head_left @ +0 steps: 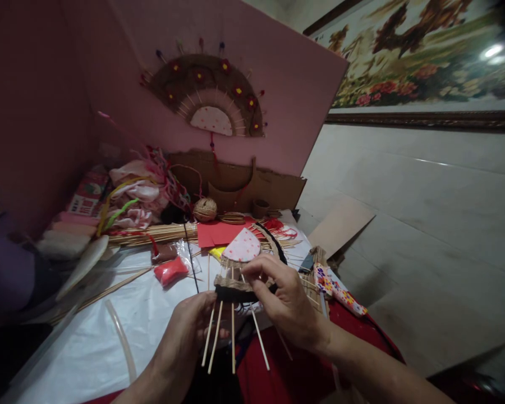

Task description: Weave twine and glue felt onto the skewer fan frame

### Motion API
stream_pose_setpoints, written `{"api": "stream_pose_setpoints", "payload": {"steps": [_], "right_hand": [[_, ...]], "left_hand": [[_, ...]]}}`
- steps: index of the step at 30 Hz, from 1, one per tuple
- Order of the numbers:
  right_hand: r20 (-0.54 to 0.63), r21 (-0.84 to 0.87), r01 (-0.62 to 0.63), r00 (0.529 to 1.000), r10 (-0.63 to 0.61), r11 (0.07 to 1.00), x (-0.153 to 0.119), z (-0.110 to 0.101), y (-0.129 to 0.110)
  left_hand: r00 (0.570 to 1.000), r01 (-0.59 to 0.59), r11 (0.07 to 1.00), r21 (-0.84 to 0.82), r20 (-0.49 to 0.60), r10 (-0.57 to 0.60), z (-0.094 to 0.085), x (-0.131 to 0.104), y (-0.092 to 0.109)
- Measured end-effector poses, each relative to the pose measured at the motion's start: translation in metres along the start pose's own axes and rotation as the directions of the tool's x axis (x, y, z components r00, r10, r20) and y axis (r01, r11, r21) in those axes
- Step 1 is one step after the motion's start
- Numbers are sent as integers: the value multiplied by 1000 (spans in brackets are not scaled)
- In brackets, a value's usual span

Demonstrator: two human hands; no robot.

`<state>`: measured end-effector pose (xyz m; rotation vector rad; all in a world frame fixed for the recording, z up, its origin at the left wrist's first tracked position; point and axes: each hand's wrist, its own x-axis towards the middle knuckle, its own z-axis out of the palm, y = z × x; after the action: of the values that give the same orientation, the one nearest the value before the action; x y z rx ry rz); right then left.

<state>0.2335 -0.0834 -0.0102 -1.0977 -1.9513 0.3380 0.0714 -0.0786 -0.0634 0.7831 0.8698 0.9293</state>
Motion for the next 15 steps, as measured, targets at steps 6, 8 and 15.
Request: {"api": "stream_pose_setpoints", "payload": {"steps": [6, 8, 15], "right_hand": [[-78, 138, -165, 981, 177, 977, -8, -10, 14], [-94, 215, -236, 961, 261, 948, -11, -13, 20], [-37, 466, -409, 877, 479, 785, -26, -24, 42]], "left_hand": [[990, 109, 994, -22, -89, -111, 3, -1, 2], [986, 115, 993, -11, -116, -115, 5, -1, 3], [969, 171, 984, 50, -187, -159, 2, 5, 2]]}}
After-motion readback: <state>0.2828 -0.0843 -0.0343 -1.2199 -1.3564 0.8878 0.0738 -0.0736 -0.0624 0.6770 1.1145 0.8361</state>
